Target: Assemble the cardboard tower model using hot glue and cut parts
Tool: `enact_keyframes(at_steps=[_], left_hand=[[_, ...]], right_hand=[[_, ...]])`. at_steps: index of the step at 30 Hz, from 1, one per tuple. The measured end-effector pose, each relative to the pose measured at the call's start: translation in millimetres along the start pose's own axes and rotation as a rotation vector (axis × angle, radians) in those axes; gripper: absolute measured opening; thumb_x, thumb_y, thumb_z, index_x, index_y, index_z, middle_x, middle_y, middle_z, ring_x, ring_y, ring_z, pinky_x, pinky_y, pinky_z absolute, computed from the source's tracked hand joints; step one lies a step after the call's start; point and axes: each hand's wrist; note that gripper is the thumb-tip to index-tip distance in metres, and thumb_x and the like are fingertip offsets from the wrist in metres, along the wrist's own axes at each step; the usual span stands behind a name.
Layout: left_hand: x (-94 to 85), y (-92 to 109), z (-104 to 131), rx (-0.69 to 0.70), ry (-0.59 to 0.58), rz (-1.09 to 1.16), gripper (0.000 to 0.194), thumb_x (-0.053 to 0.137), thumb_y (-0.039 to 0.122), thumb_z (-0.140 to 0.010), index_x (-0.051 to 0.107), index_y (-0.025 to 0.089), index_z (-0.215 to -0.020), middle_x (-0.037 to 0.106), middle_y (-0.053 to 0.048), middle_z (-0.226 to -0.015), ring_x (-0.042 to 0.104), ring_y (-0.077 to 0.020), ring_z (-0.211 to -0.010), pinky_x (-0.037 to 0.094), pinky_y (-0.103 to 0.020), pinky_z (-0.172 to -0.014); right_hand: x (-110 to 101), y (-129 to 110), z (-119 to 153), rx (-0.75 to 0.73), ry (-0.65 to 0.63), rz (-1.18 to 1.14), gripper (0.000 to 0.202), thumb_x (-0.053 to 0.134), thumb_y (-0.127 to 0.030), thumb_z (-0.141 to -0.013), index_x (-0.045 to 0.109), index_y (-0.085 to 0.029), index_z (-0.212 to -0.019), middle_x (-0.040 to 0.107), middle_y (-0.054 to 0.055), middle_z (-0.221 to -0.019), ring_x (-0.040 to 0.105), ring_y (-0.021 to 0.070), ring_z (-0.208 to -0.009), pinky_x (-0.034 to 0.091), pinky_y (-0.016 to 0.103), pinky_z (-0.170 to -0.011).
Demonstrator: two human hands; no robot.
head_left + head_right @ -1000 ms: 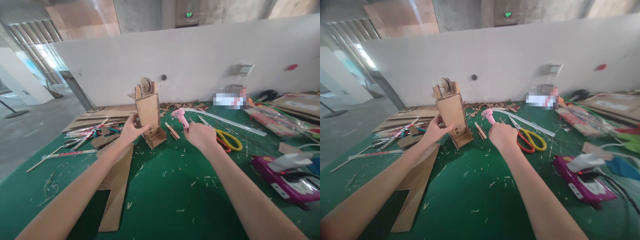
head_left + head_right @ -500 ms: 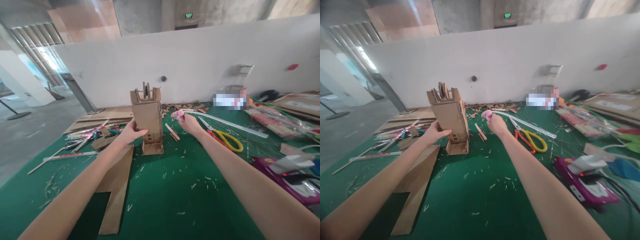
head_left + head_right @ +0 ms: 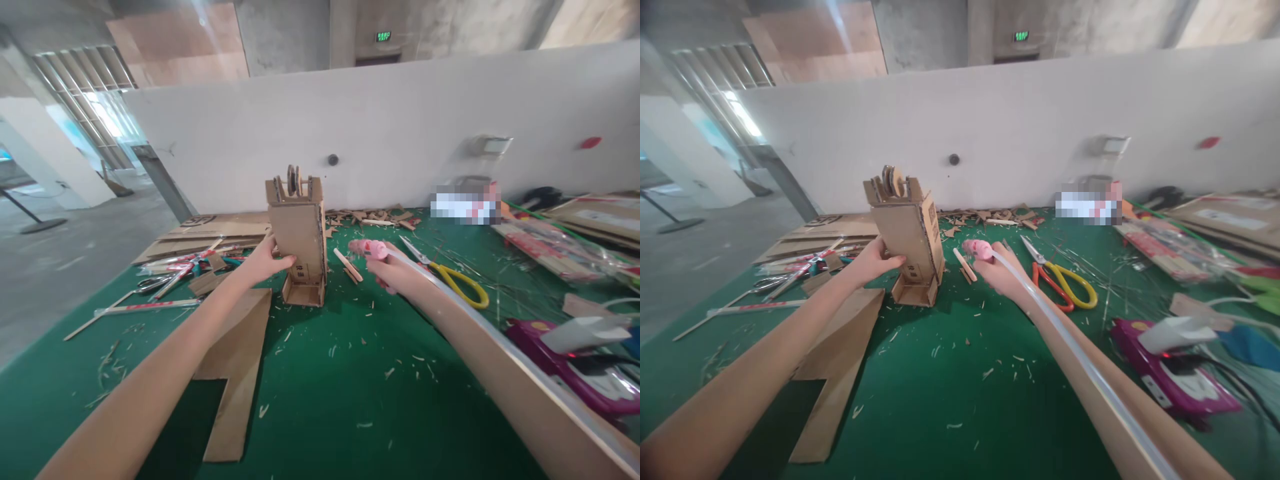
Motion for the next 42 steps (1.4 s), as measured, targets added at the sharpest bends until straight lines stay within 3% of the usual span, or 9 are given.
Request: enact_keyframes(at_steps=[3, 6, 10, 15, 22, 25, 29, 36, 42], left_hand=[[-0.1, 1, 0, -0.019, -0.013, -0.034, 0.061, 0.069, 0.041, -0.072, 0.052, 0.013, -0.123, 0.058, -0.016, -0.128, 0.056, -0.0303, -0.117, 0.047, -0.044, -0.098], [0.8, 1, 0, -0.030, -0.033, -0.004, 0.058, 0.068, 0.040, -0.074, 0.049, 0.013, -0.122, 0.059, -0.015, -0.127, 0.057, -0.0298, -0.115, 0.047, -0.045, -0.098], [2.3, -2, 0, -0.015, -0.019, 0.002, 0.057, 0.068, 0.041, -0.073, 0.051, 0.013, -0.119, 0.061, -0.014, -0.124, 0.056, -0.0314, -0.115, 0.046, -0.047, -0.098], [2.1, -6, 0, -0.040, -0.012, -0.004, 0.057, 0.068, 0.043, -0.073, 0.052, 0.013, -0.118, 0.062, -0.015, -0.122, 0.058, -0.0306, -0.113, 0.048, -0.045, -0.096], [2.1, -10, -1, -0.018, -0.012, 0.000, 0.057, 0.069, 0.043, -0.073, 0.052, 0.014, -0.119, 0.061, -0.015, -0.125, 0.057, -0.0314, -0.115, 0.048, -0.045, -0.096], [2.3, -10, -1, -0.017, -0.012, 0.011, 0.057, 0.069, 0.043, -0.073, 0.052, 0.014, -0.119, 0.061, -0.015, -0.124, 0.057, -0.0319, -0.115, 0.048, -0.046, -0.096], [3.2, -11, -1, -0.019, -0.006, 0.006, 0.058, 0.069, 0.044, -0.072, 0.052, 0.013, -0.118, 0.061, -0.016, -0.124, 0.057, -0.0321, -0.115, 0.047, -0.047, -0.096], [4.2, -11, -2, -0.019, -0.005, 0.030, 0.060, 0.070, 0.043, -0.071, 0.051, 0.012, -0.119, 0.061, -0.016, -0.125, 0.057, -0.0319, -0.115, 0.047, -0.046, -0.097], [3.3, -4, -1, -0.043, -0.006, -0.013, 0.061, 0.071, 0.045, -0.070, 0.052, 0.011, -0.117, 0.062, -0.016, -0.122, 0.057, -0.0332, -0.113, 0.047, -0.047, -0.096]], right_hand=[[3, 0, 23, 0.028, -0.140, -0.105, 0.042, 0.051, -0.028, -0.079, 0.063, -0.024, -0.119, 0.046, -0.006, -0.043, 0.045, 0.0100, -0.036, 0.033, 0.019, -0.036], [9, 1, 37, 0.058, -0.194, -0.098, 0.034, 0.055, -0.046, -0.081, 0.070, -0.019, -0.096, 0.049, -0.005, -0.043, 0.044, 0.0095, -0.034, 0.034, 0.019, -0.032], [19, 3, 42, 0.069, -0.211, -0.062, 0.044, 0.054, -0.061, -0.080, 0.065, -0.019, -0.073, 0.051, -0.003, -0.044, 0.044, 0.0098, -0.033, 0.034, 0.021, -0.031], [25, 4, 39, -0.083, -0.152, -0.019, 0.030, 0.052, -0.048, -0.087, 0.072, -0.026, -0.088, 0.053, -0.002, -0.046, 0.050, 0.0136, -0.041, 0.041, 0.024, -0.038], [24, 1, 40, -0.177, -0.187, 0.084, 0.033, 0.045, -0.045, -0.091, 0.068, -0.037, -0.114, 0.071, -0.002, -0.080, 0.061, 0.0154, -0.060, 0.049, 0.026, -0.055], [23, -1, 41, -0.240, -0.203, 0.066, 0.032, 0.045, -0.041, -0.093, 0.066, -0.038, -0.117, 0.072, -0.004, -0.099, 0.066, 0.0172, -0.081, 0.052, 0.029, -0.073], [25, 1, 41, -0.315, -0.209, 0.019, 0.031, 0.047, -0.038, -0.093, 0.065, -0.037, -0.119, 0.069, -0.005, -0.114, 0.062, 0.0189, -0.106, 0.047, 0.034, -0.095], [27, 6, 38, -0.334, -0.214, 0.050, 0.030, 0.047, -0.038, -0.094, 0.065, -0.039, -0.118, 0.067, -0.007, -0.119, 0.063, 0.0182, -0.108, 0.049, 0.033, -0.095], [23, 4, 40, -0.339, -0.296, 0.045, 0.035, 0.042, -0.042, -0.095, 0.060, -0.040, -0.124, 0.062, -0.009, -0.128, 0.059, 0.0186, -0.115, 0.046, 0.035, -0.101]])
Point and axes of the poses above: each hand's wrist, its own z-axis away from the middle knuckle, its own x-axis out of the palm, y = z × x
